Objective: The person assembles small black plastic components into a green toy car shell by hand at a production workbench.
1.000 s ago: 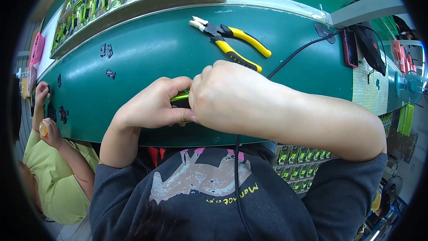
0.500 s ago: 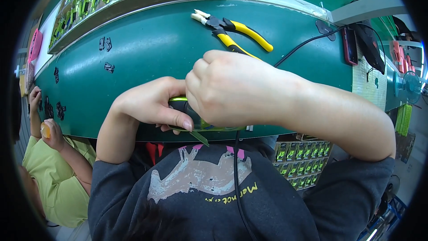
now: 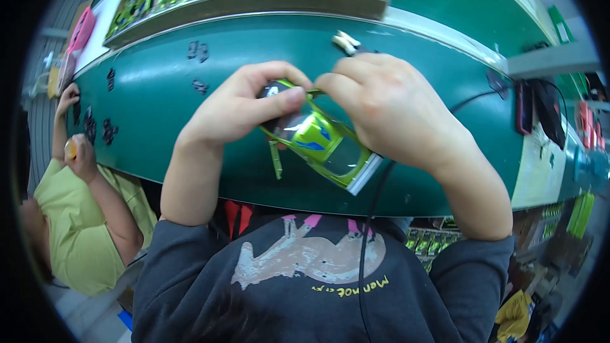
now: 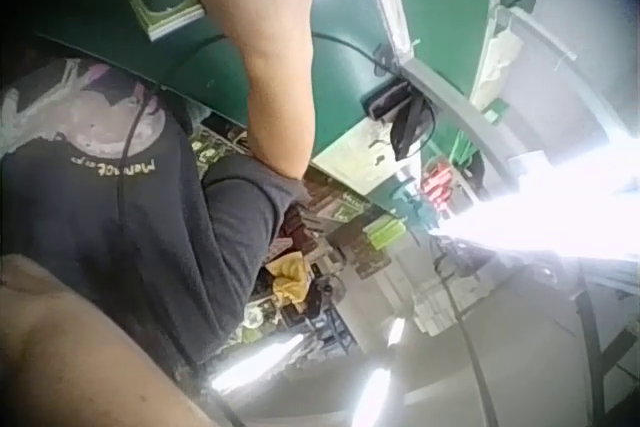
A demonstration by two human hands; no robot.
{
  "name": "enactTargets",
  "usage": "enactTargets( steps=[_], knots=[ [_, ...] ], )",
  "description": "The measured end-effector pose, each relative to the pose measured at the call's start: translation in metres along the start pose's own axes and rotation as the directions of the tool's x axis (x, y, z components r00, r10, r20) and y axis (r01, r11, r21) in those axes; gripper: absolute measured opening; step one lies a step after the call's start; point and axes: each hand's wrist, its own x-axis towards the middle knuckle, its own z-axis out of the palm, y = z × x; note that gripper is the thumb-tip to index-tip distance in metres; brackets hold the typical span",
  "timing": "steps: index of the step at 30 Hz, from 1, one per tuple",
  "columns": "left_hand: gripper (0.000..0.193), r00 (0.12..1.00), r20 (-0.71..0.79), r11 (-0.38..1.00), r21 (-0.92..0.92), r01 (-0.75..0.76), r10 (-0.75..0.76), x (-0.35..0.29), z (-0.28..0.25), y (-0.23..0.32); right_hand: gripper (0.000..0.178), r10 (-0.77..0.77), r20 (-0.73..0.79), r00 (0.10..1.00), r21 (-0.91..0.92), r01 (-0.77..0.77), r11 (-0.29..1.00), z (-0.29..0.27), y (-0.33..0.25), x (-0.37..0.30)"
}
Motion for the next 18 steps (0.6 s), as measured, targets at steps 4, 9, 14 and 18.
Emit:
enactTargets(
  steps=[4, 9, 14, 18],
  knots=[
    [0.03, 0.981, -0.112, 0.973, -0.149, -0.177, 0.161, -0.013, -0.012, 0.008, 0.019, 0.41, -0.015, 0.912, 0.758, -0.257, 0.599, 0.006, 0.02, 0.01],
    [0.037, 0.549, -0.695, 0.721, -0.063, -0.69, 0.465, -0.032, -0.062, 0.009, 0.025, 0.269, 0.172, 0.948, 0.521, -0.319, 0.792, 0.064, 0.019, 0.082],
    [0.041, 0.284, -0.896, 0.591, -0.031, -0.806, 0.341, -0.037, -0.093, 0.008, 0.038, 0.469, 0.048, 0.882, 0.266, -0.464, 0.845, 0.126, -0.016, 0.168],
    [0.045, 0.256, -0.896, 0.569, -0.005, -0.822, 0.363, -0.037, -0.093, 0.005, 0.034, 0.566, 0.012, 0.824, 0.194, -0.558, 0.807, 0.145, -0.033, 0.189]
  ],
)
